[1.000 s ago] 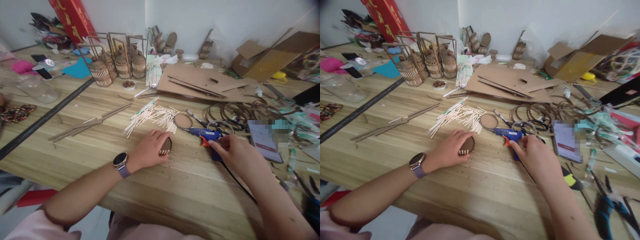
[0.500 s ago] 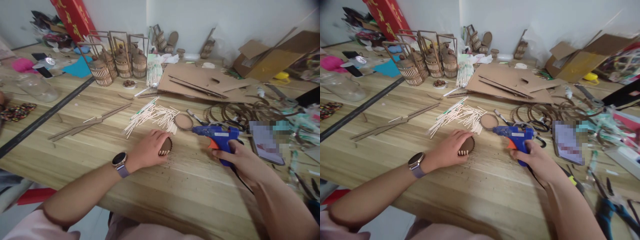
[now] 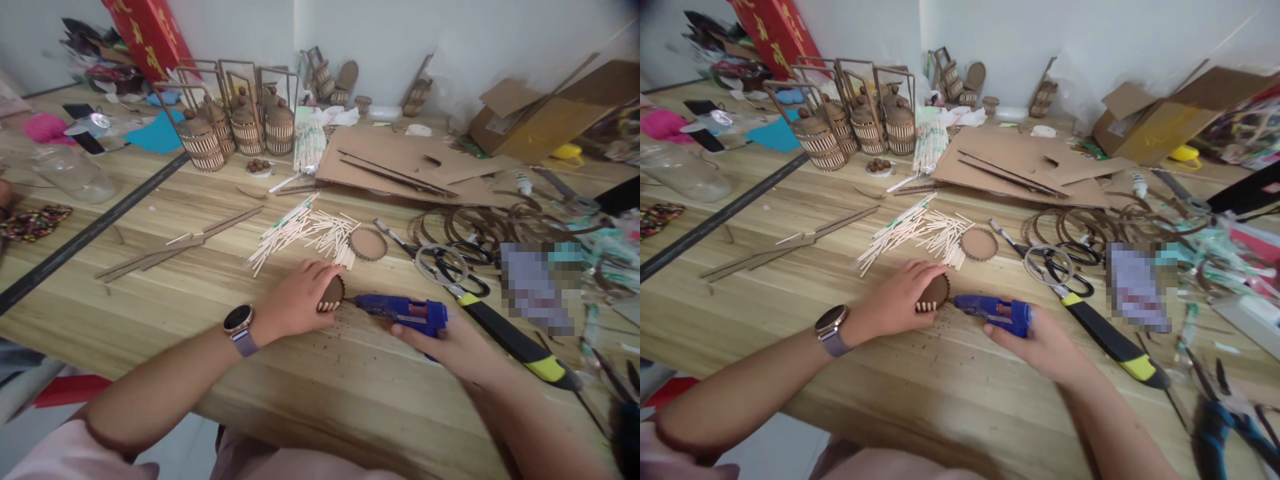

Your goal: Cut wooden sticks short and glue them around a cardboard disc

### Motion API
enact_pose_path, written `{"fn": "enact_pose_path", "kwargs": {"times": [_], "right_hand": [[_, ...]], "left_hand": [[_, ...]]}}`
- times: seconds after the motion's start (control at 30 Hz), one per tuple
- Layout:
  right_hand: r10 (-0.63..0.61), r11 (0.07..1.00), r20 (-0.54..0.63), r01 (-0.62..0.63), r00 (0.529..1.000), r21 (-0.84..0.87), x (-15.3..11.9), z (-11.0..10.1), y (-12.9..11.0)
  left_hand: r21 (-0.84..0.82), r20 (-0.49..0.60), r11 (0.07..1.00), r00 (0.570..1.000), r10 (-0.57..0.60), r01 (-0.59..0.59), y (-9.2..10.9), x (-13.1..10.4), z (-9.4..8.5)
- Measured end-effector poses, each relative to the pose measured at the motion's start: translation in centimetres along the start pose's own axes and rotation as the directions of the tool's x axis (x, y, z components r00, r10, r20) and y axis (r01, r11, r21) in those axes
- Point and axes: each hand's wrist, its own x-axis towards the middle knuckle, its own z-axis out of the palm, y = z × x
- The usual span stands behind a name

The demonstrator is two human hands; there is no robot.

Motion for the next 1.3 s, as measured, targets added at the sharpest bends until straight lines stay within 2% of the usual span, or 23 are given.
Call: {"fn": "enact_pose_path", "kwargs": {"times": [0.17,0.47,1.1,1.3], "right_hand": [[-0.053,0.997,0.009,0.053,0.999,-0.051,0.0,0.3,0.3],[-0.221,0.951,0.012,0.218,0.975,-0.219,0.1,0.6,-0.8],[-0.307,0.919,-0.002,0.295,0.952,-0.259,0.1,1.1,-0.9],[-0.282,0.923,0.022,0.277,0.959,-0.268,0.1,0.9,-1.3]], "left_hand": [[-0.003,-0.004,1.0,1.0,-0.001,0.001,0.0,0.0,0.0],[0.01,0.013,1.0,1.0,-0.005,0.005,0.1,0.1,-0.1],[0.013,0.006,1.0,1.0,-0.004,0.004,0.0,0.0,0.0],[0.009,0.007,1.0,1.0,-0.003,0.003,-0.1,0.1,0.0]]}}
